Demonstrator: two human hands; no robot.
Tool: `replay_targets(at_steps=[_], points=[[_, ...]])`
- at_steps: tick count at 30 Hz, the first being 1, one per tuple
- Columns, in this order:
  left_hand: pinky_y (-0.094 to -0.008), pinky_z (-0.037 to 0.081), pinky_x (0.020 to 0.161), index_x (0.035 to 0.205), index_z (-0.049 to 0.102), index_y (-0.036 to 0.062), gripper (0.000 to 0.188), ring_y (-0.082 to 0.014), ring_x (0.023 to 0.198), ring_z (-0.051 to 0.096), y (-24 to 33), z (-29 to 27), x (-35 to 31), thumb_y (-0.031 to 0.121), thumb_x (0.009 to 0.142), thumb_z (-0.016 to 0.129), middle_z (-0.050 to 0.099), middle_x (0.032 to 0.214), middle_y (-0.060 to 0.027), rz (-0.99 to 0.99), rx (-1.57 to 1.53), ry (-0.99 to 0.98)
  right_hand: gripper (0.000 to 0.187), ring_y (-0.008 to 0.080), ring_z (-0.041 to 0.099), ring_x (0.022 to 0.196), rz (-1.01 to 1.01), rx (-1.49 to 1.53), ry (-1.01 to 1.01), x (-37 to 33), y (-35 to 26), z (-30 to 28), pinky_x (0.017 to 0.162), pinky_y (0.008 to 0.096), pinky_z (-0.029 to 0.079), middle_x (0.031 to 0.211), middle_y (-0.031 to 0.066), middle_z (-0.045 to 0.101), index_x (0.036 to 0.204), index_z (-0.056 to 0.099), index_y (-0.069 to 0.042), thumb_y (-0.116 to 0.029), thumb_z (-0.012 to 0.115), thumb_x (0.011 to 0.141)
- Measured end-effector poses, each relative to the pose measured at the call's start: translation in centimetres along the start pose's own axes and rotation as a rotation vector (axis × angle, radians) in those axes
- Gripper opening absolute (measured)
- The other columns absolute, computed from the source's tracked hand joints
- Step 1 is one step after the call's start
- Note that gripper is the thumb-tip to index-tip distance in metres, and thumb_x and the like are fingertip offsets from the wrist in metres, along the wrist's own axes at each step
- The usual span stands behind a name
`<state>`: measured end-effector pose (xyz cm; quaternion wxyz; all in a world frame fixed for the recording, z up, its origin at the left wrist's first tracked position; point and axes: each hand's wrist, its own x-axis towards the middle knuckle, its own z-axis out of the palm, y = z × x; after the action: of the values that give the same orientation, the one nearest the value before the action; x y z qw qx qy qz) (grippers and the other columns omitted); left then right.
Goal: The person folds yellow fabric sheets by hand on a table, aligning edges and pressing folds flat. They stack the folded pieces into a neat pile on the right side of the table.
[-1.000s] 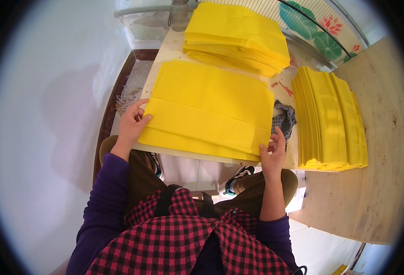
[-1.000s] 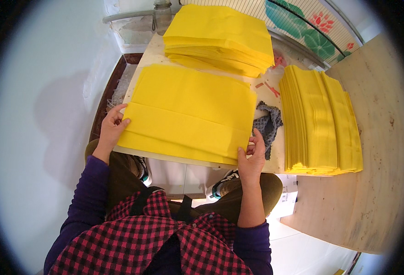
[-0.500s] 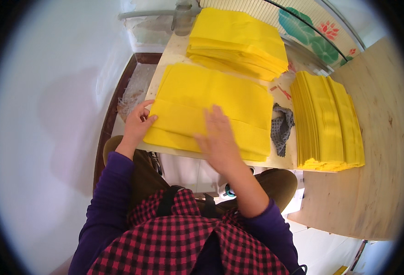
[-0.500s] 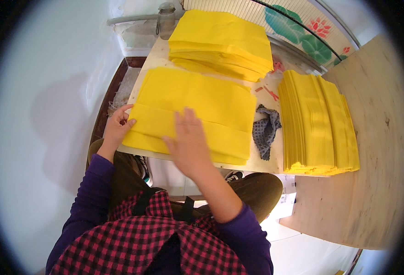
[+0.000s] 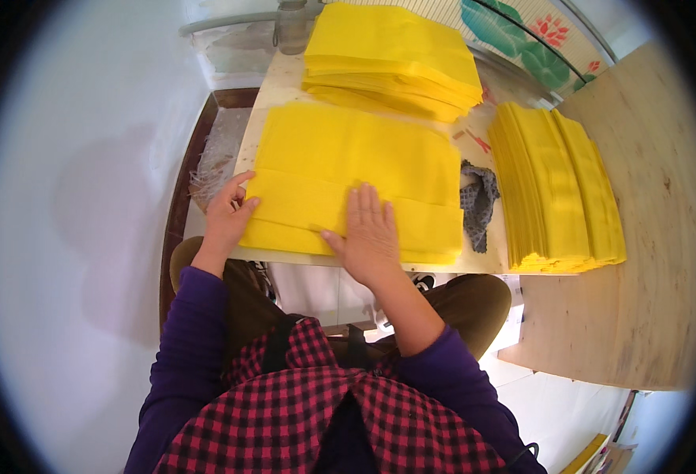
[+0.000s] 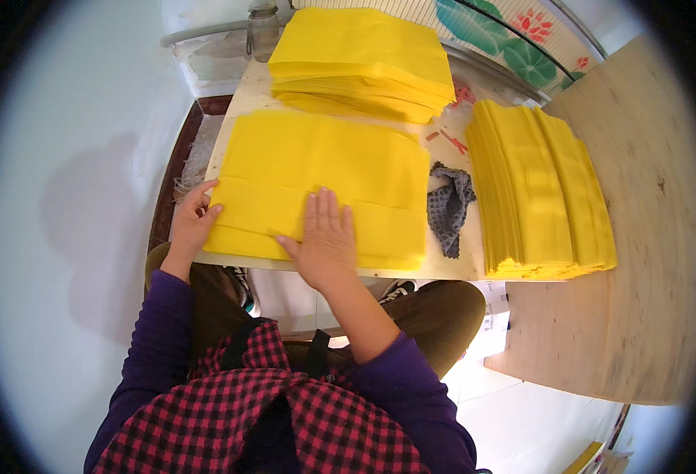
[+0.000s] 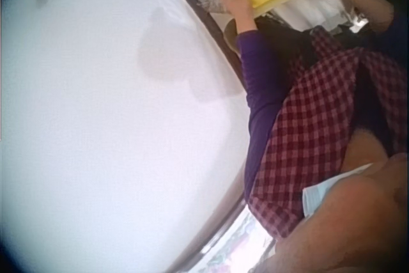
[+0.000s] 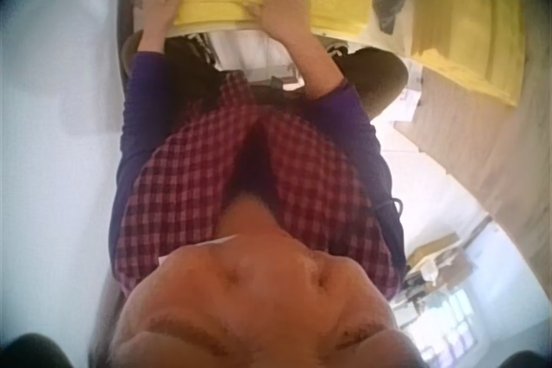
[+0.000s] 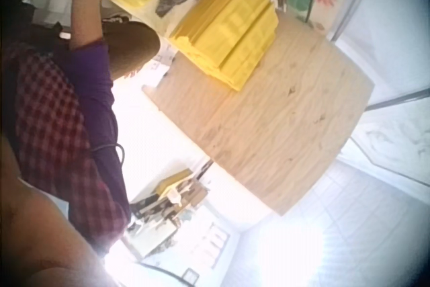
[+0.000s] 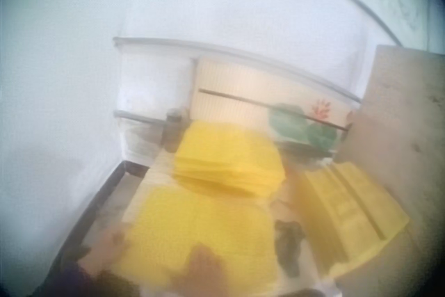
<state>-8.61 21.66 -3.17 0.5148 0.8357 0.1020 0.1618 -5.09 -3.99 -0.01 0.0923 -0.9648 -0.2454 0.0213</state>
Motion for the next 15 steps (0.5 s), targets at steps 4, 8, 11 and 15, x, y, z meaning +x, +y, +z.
replay_targets(at_steps=[4,8,11,15], points=[[-0.0228,0.039,0.065,0.123,0.06,0.009,0.047,-0.0087,0.068,0.042,-0.1,0.3,-0.1,-0.002,0.079,0.068,0.042,0.073,0.0032,0.018,-0.018,0.003,0.085,0.0295,0.013,0.146,0.105,-0.083,-0.005,-2.4,4.5,-0.5,0.117,0.0461,0.008,0.156,0.0204,0.017,0.147,0.021,0.003,-0.056,0.045,0.091],[-0.0228,0.039,0.065,0.124,0.059,0.0086,0.047,-0.0087,0.068,0.042,-0.5,0.3,-0.1,-0.001,0.079,0.068,0.042,0.073,0.0035,0.032,-0.001,0.005,0.084,0.0296,0.013,0.146,0.202,-0.127,0.03,-4.0,8.1,-1.1,0.117,0.0469,0.007,0.155,0.0209,0.017,0.147,0.021,0.004,-0.054,0.046,0.091],[-0.0227,0.039,0.064,0.124,0.059,0.0085,0.046,-0.0083,0.068,0.043,-0.7,0.3,-0.1,-0.001,0.079,0.068,0.045,0.074,0.0036,0.018,-0.014,-0.01,0.083,0.031,0.013,0.145,0.194,-0.1,0.085,-4.4,9.0,-1.0,0.117,0.0472,0.008,0.155,0.0223,0.018,0.147,0.021,0.005,-0.053,0.046,0.092],[-0.0228,0.042,0.067,0.124,0.059,0.008,0.045,-0.0083,0.073,0.05,-0.1,-1.0,0.1,0.001,0.08,0.067,0.054,0.081,0.0013,-0.11,-0.107,-0.087,0.083,0.0314,0.014,0.145,0.194,-0.074,0.097,-4.6,9.1,-0.9,0.117,0.0471,0.008,0.154,0.0229,0.019,0.146,0.022,0.005,-0.053,0.045,0.092]])
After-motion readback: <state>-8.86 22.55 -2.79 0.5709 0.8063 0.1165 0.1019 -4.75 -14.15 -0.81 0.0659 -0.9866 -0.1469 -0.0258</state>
